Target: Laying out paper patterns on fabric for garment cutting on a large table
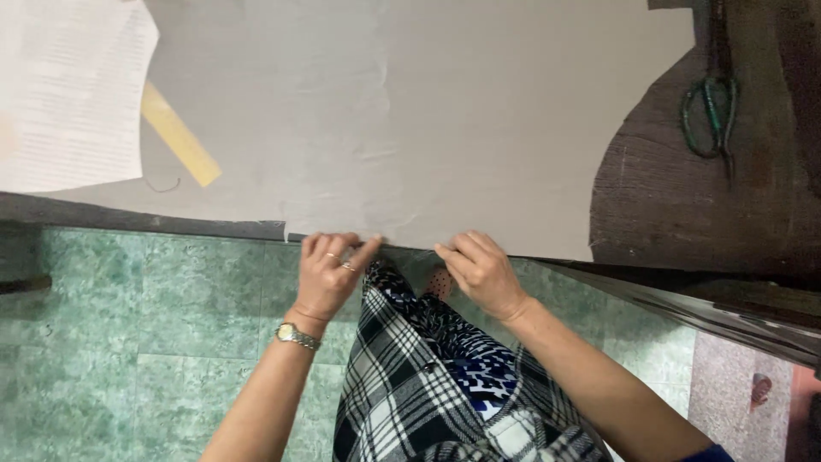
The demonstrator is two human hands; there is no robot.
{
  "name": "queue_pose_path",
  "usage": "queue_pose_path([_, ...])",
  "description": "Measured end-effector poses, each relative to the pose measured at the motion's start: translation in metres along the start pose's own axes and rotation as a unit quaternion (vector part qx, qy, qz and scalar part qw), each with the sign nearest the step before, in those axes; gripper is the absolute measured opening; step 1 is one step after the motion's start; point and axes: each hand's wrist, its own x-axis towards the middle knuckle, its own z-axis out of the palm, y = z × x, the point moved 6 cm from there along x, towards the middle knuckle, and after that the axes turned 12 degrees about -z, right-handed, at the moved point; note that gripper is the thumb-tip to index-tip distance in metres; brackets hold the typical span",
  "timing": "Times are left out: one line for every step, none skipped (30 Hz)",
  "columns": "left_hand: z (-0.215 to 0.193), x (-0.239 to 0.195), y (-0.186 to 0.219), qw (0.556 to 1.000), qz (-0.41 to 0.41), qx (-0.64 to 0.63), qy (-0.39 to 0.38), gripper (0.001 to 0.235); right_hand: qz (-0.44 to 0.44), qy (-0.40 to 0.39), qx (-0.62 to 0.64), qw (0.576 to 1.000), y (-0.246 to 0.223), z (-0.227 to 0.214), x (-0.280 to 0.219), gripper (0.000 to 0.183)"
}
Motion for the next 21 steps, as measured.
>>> queue_pose_path([-0.007, 0.0, -0.008, 1.0, -0.002, 0.003, 0.0, 0.017, -0.002, 0.001, 0.003, 1.0, 0.0, 0.001, 0.0, 0.011])
queue_pose_path([-0.014, 0.0, -0.016, 1.0, -0.012, 0.026, 0.006, 0.015, -0.006, 0.003, 0.002, 1.0, 0.0, 0.001, 0.0, 0.01])
queue_pose_path([-0.022, -0.001, -0.024, 0.998, -0.023, 0.049, 0.012, 0.012, -0.011, 0.006, 0.001, 1.0, -0.001, 0.001, -0.001, 0.009])
queue_pose_path([-0.022, -0.003, -0.03, 0.998, -0.025, 0.051, 0.012, 0.012, -0.013, 0.006, 0.003, 1.0, -0.002, 0.001, 0.0, 0.009])
queue_pose_path([-0.021, -0.006, -0.034, 0.998, -0.017, 0.064, 0.014, 0.015, -0.014, 0.007, 0.003, 1.0, -0.002, 0.0, 0.001, 0.009])
queue_pose_path([-0.02, -0.009, -0.038, 0.997, -0.01, 0.076, 0.015, 0.018, -0.014, 0.008, 0.002, 1.0, -0.002, 0.0, 0.001, 0.008])
queue_pose_path([-0.021, -0.008, -0.038, 0.997, -0.011, 0.077, 0.015, 0.018, -0.016, 0.008, 0.004, 1.0, -0.003, 0.0, 0.001, 0.008])
queue_pose_path([-0.023, -0.006, -0.038, 0.997, -0.009, 0.068, 0.017, 0.016, -0.018, 0.013, 0.002, 1.0, -0.003, -0.001, 0.002, 0.008])
queue_pose_path([-0.024, -0.005, -0.037, 0.998, -0.006, 0.06, 0.02, 0.015, -0.02, 0.019, 0.0, 1.0, -0.003, -0.002, 0.002, 0.007])
queue_pose_path([-0.024, -0.005, -0.037, 0.998, -0.008, 0.061, 0.02, 0.015, -0.021, 0.018, 0.001, 1.0, -0.003, -0.001, 0.001, 0.007])
queue_pose_path([-0.024, -0.005, -0.037, 0.998, -0.006, 0.064, 0.025, 0.014, -0.021, 0.021, -0.001, 1.0, -0.003, 0.0, 0.0, 0.008])
queue_pose_path([-0.024, -0.004, -0.037, 0.997, -0.003, 0.067, 0.03, 0.014, -0.02, 0.024, -0.002, 1.0, -0.002, 0.001, -0.001, 0.009])
queue_pose_path([-0.024, -0.004, -0.037, 0.997, -0.004, 0.068, 0.03, 0.014, -0.021, 0.023, -0.001, 1.0, -0.002, 0.001, 0.0, 0.009])
queue_pose_path([-0.024, -0.005, -0.037, 0.998, -0.008, 0.062, 0.029, 0.015, -0.017, 0.024, 0.001, 1.0, -0.003, 0.001, 0.0, 0.008])
queue_pose_path([-0.024, -0.005, -0.037, 0.998, -0.012, 0.057, 0.029, 0.016, -0.013, 0.025, 0.003, 1.0, -0.003, 0.001, 0.0, 0.008])
queue_pose_path([-0.024, -0.005, -0.037, 0.998, -0.013, 0.057, 0.029, 0.016, -0.013, 0.024, 0.003, 1.0, -0.003, 0.0, 0.0, 0.008])
queue_pose_path([-0.024, -0.006, -0.037, 0.998, -0.015, 0.053, 0.028, 0.016, -0.015, 0.023, -0.001, 1.0, -0.003, 0.0, 0.0, 0.009])
queue_pose_path([-0.024, -0.006, -0.038, 0.998, -0.018, 0.048, 0.027, 0.016, -0.016, 0.022, -0.005, 1.0, -0.003, -0.001, 0.001, 0.01])
queue_pose_path([-0.023, -0.006, -0.037, 0.998, -0.019, 0.048, 0.028, 0.016, -0.016, 0.021, -0.005, 1.0, -0.003, -0.001, 0.0, 0.01])
queue_pose_path([-0.024, -0.006, -0.037, 0.998, -0.017, 0.041, 0.039, 0.015, -0.016, 0.024, 0.0, 1.0, -0.002, 0.0, -0.001, 0.01])
queue_pose_path([-0.025, -0.005, -0.036, 0.998, -0.016, 0.034, 0.05, 0.014, -0.016, 0.027, 0.005, 1.0, -0.001, 0.001, -0.001, 0.01])
